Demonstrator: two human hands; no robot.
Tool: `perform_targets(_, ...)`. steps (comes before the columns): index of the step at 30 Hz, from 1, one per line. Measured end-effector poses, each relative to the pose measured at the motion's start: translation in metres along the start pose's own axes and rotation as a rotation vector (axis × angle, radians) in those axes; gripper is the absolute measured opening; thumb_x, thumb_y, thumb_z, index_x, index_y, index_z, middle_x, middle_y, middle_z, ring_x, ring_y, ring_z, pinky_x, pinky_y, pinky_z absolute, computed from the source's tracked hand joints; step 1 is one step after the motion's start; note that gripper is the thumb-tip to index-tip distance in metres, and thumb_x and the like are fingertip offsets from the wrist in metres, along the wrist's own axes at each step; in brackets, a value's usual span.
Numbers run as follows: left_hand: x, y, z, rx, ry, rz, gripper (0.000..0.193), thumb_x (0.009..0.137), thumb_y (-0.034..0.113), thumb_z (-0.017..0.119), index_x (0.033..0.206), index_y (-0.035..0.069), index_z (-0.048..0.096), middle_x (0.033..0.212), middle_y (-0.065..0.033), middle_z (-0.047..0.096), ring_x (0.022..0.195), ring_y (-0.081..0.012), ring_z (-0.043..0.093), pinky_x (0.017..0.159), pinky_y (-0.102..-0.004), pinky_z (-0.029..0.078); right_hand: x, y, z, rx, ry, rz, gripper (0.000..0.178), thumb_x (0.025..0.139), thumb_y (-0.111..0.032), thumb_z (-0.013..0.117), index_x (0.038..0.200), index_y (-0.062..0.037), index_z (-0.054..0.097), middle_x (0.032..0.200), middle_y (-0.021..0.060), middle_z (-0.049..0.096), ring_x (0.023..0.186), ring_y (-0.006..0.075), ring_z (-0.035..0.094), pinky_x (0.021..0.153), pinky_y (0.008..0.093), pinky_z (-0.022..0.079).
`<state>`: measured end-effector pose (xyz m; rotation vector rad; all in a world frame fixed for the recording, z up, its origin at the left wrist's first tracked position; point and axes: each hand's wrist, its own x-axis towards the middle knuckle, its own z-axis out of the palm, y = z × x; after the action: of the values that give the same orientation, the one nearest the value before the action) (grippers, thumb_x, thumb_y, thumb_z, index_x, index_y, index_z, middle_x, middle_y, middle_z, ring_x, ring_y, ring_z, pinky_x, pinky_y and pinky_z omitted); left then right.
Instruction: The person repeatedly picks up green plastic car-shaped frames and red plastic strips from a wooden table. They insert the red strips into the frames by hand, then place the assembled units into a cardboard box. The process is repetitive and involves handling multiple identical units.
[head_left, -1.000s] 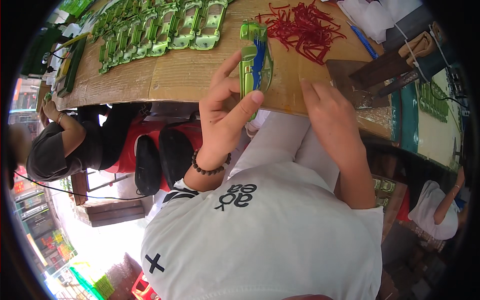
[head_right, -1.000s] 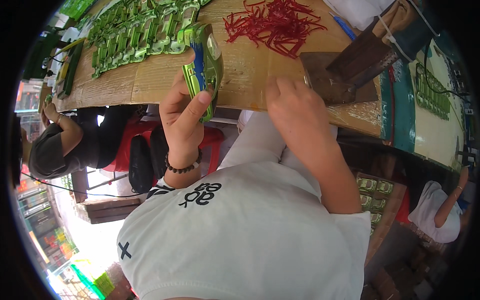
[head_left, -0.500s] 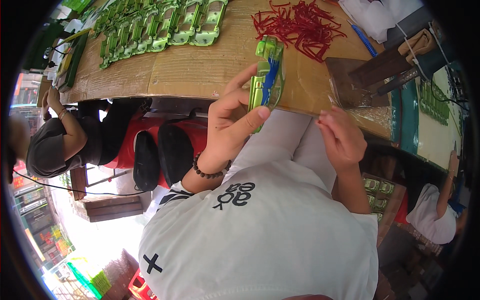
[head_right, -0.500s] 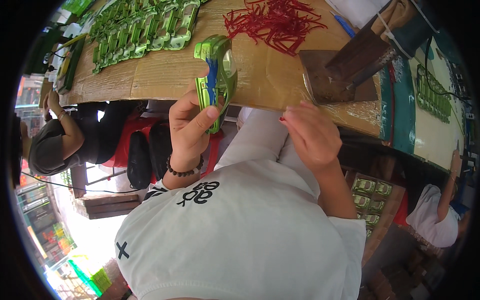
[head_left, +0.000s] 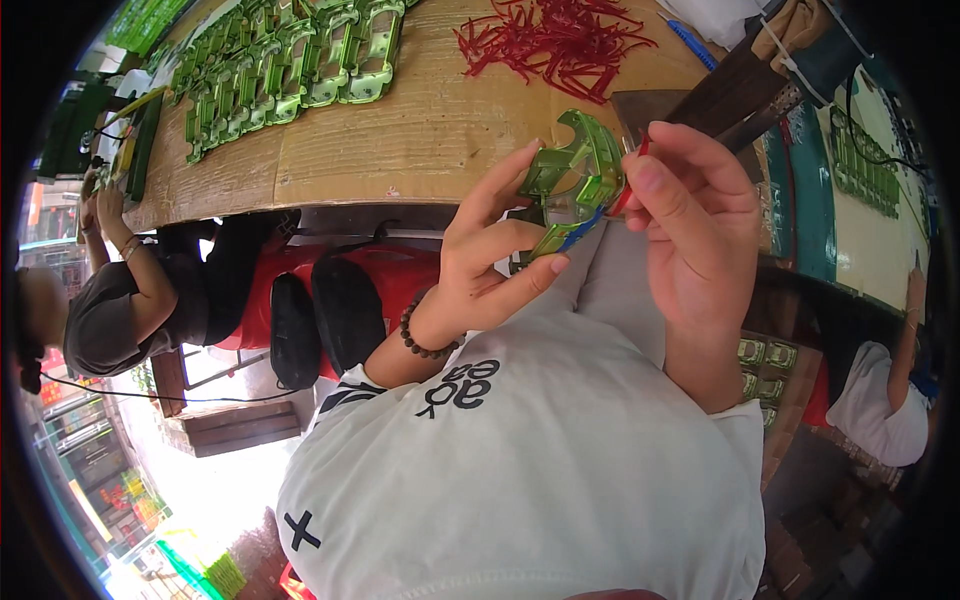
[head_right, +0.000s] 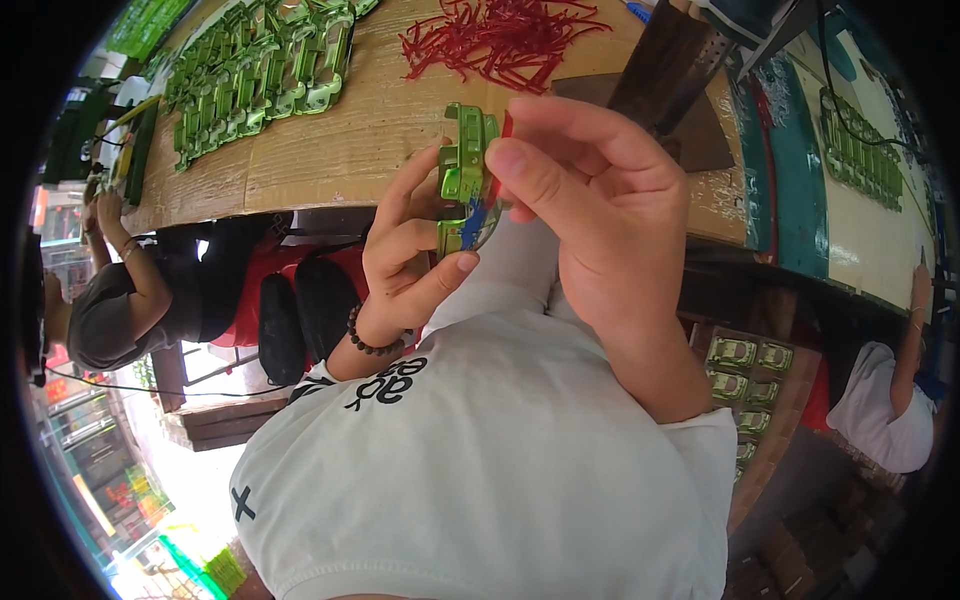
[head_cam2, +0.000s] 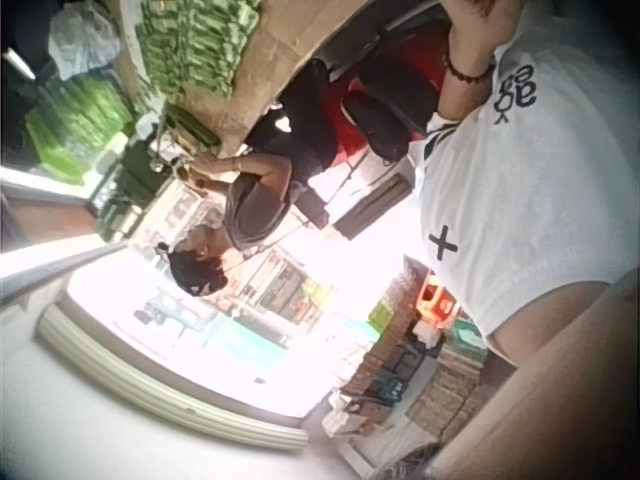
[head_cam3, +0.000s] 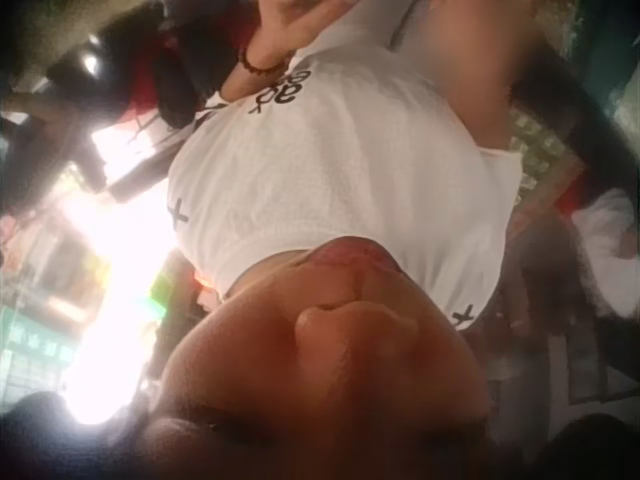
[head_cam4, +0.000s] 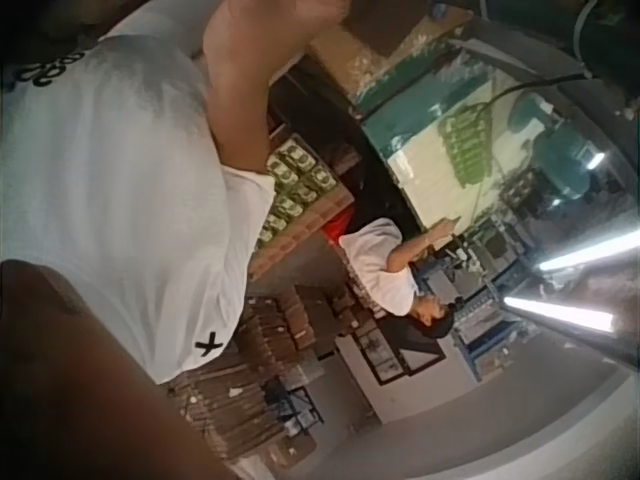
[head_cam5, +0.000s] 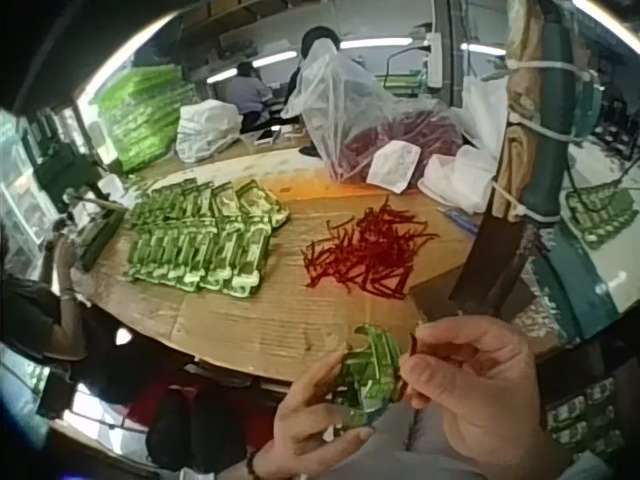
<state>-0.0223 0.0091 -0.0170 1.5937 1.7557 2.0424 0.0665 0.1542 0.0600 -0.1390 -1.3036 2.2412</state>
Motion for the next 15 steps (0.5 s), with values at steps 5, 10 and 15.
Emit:
perform_targets(5,0.0012,-0.0014,-0.0014,-0.038,-0.018,0.041,0.012,0.071,0.008,0.069,0.073,-0.001,0.061,0.132,-0.0277,0.035,0.114,-0.0385,0.048,0.091,-0.0406,0.041,0.0052,-0.0043,-0.0018,0.059,0.012,0.093,0.023,0.077,-0.001,0.066,0.099,0.0017,0.060,0.080,0.0062,0.065,0.065,0.0082,0.059,0.055,0.0193,0.046)
perform_targets(10,-0.0019,-0.0004,-0.0006,-0.084,-0.019,0.003,0.012,0.071,0.007,0.069,0.074,-0.001,0.061,0.132,-0.0270,0.033,0.116,-0.0391,0.046,0.092,-0.0417,0.040,0.0059,-0.0074,0.0023,0.113,0.027,0.190,0.024,0.076,-0.002,0.067,0.098,0.0020,0.060,0.079,0.0058,0.064,0.064,0.0077,0.059,0.054,0.0184,0.047)
perform_targets(15,-0.0045,0.0010,-0.0032,-0.097,-0.036,-0.013,0.012,0.071,0.007,0.069,0.074,-0.001,0.061,0.133,-0.0260,0.033,0.117,-0.0387,0.045,0.092,-0.0421,0.040,0.0076,-0.0044,0.0052,0.057,0.061,0.164,0.024,0.076,-0.002,0.068,0.098,0.0023,0.059,0.078,0.0057,0.064,0.063,0.0074,0.059,0.053,0.0182,0.046)
